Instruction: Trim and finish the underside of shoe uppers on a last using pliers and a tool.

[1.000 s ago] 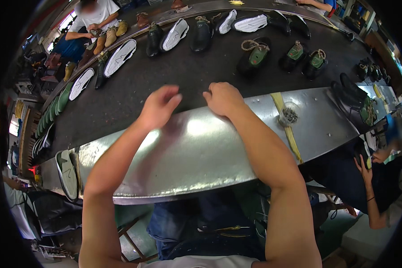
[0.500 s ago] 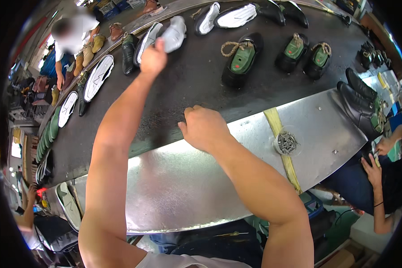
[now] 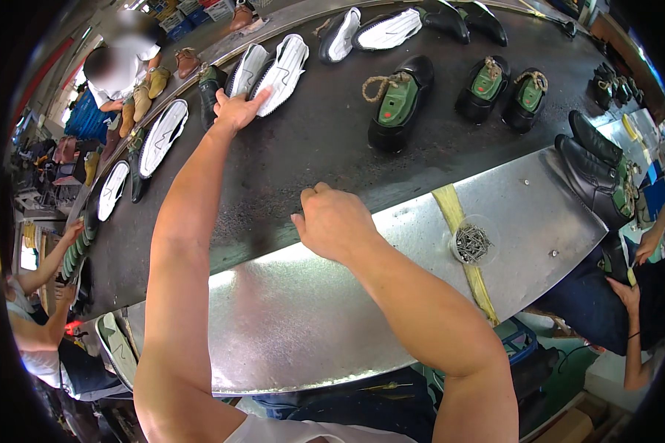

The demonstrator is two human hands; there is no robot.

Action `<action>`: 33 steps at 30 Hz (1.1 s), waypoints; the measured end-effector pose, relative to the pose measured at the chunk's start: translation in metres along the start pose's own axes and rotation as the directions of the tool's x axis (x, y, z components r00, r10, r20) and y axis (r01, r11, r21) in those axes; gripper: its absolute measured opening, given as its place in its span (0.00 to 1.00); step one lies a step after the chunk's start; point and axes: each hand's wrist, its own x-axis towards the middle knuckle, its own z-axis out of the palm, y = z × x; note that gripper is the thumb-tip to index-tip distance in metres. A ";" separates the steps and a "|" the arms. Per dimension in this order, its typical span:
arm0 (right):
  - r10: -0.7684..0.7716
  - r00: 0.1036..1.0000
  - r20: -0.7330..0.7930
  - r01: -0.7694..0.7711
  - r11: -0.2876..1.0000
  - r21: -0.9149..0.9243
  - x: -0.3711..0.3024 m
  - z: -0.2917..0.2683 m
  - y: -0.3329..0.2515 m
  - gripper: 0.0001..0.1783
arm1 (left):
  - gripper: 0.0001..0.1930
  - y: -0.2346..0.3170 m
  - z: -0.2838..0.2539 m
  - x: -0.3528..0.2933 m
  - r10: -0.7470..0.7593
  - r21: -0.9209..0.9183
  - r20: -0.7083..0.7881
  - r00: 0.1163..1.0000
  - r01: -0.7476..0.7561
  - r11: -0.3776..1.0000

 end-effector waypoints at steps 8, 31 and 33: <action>-0.055 0.991 -0.126 0.053 0.998 -0.021 0.001 0.010 0.002 0.18 | 0.55 -0.007 0.004 0.012 0.130 -0.014 0.022 0.991 -0.130 0.991; -0.269 0.798 -0.538 0.249 0.962 -0.111 -0.007 0.026 -0.003 0.13 | 0.31 -0.302 -0.206 -0.565 -0.080 -0.171 -0.060 0.995 0.069 0.983; -0.446 0.715 -0.538 0.430 0.888 -0.165 -0.050 0.023 -0.028 0.09 | 0.40 -0.275 -0.215 -0.554 0.174 0.223 -0.117 0.978 -0.145 0.964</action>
